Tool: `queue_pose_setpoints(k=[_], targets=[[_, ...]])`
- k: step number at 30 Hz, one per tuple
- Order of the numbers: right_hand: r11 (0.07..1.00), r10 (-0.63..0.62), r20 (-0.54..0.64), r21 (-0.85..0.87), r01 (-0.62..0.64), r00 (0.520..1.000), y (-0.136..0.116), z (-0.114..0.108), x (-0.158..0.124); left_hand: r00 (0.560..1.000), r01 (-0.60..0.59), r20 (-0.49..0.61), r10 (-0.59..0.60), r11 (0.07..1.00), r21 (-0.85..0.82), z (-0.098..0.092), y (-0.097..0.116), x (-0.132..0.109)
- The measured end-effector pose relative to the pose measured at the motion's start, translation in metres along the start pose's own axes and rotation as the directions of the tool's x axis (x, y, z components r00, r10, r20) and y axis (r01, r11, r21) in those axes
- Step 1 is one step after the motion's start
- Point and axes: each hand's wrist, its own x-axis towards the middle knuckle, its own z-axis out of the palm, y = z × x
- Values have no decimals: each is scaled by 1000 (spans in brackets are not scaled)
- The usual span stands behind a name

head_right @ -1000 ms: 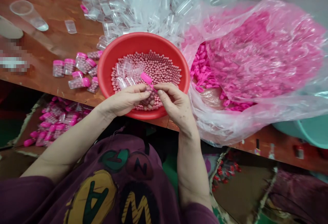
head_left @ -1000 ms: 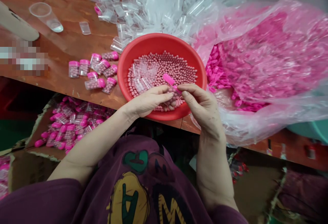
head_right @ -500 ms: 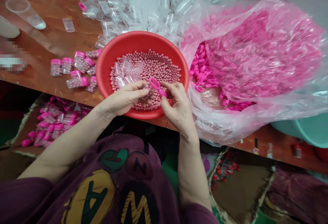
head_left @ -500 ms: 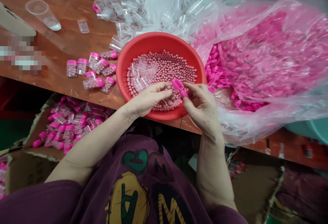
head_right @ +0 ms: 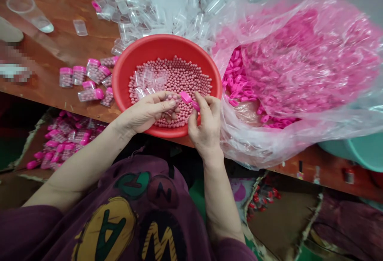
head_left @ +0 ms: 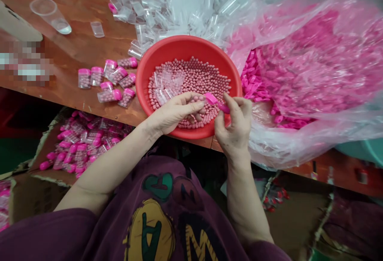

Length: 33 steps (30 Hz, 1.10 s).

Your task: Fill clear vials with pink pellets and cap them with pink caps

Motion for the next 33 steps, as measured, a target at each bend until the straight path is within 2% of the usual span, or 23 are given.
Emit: queue_pose_setpoints(k=[5, 10, 14, 16, 20, 23, 26, 28, 30, 33], targets=[[998, 10, 37, 55, -12, 999, -4, 7, -6, 1000, 6, -14, -6, 1000, 22, 1, 0, 0], [974, 83, 135, 200, -110, 987, -9, 9, -8, 1000, -4, -9, 4, 1000, -2, 3, -1, 1], [908, 173, 197, 347, -233, 965, -11, 6, -7, 1000, -20, 11, 20, 1000, 17, 5, -1, -1], [838, 268, 239, 420, -348, 934, -13, 3, -4, 999, -29, 18, 29, 999, 20, 6, -1, -2], [621, 470, 336, 531, -576, 816, -17, 1, 4, 999, -24, 46, 23, 1000, 17, 10, -5, -2], [555, 489, 395, 547, -627, 777, -17, 1, 9, 996, -14, 84, 14, 1000, 0, 12, -6, -1], [584, 489, 362, 540, -606, 794, -14, -2, 11, 997, 8, 71, -8, 1000, 3, 13, -7, -1], [668, 472, 289, 500, -552, 833, -11, -6, 12, 1000, 4, 12, -4, 1000, 22, 13, -7, -1], [783, 387, 243, 423, -456, 889, -10, -11, 14, 999, -20, -38, 21, 999, 34, 13, -7, -1], [913, 205, 227, 307, -269, 952, -8, -15, 17, 998, -48, -49, 49, 999, 18, 12, -6, -1]])
